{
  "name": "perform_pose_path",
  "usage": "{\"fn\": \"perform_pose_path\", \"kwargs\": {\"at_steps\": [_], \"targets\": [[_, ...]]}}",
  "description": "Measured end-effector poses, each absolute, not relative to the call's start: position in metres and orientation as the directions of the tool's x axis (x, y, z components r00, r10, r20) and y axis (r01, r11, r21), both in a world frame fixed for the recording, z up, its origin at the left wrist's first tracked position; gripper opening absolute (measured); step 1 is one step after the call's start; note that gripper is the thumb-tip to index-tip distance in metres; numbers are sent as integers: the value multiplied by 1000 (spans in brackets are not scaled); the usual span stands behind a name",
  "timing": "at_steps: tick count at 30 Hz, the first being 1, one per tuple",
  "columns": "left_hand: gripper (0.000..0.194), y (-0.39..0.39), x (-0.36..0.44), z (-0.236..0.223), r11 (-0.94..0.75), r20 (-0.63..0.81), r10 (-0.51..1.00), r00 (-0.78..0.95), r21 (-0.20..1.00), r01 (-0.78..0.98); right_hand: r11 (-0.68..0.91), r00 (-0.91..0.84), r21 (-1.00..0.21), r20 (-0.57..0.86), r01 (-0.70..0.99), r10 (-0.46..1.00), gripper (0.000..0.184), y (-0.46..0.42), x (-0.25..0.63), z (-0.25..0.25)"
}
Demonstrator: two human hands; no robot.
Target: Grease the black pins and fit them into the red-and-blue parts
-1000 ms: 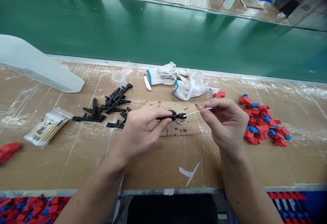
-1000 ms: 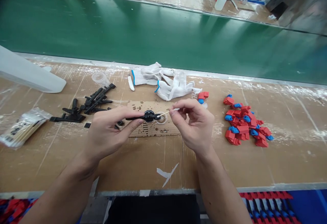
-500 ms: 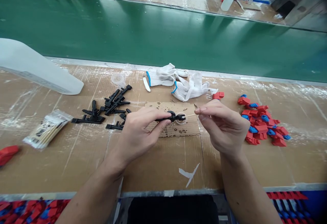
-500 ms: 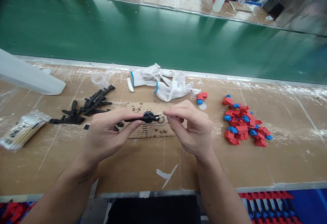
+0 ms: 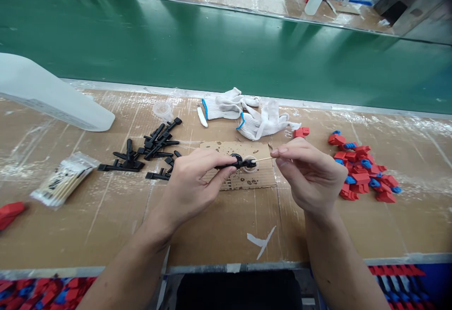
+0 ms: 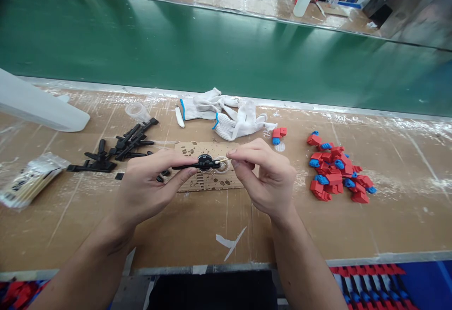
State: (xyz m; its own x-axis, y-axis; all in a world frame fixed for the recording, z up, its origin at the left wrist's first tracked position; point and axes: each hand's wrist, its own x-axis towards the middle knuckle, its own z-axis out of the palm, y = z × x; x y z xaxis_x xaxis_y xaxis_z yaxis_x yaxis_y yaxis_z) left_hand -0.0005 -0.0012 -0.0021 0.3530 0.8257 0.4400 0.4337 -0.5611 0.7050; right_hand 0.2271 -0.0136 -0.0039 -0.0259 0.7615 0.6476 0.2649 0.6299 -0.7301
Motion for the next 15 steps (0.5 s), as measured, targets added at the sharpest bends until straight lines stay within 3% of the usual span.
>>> {"fn": "perform_pose_path", "kwargs": {"at_steps": [15], "targets": [[12,-1,0,-1,-574,452,817,359,704,419,622,-46,-732,637,278,770,42,-13,229,-5]]}}
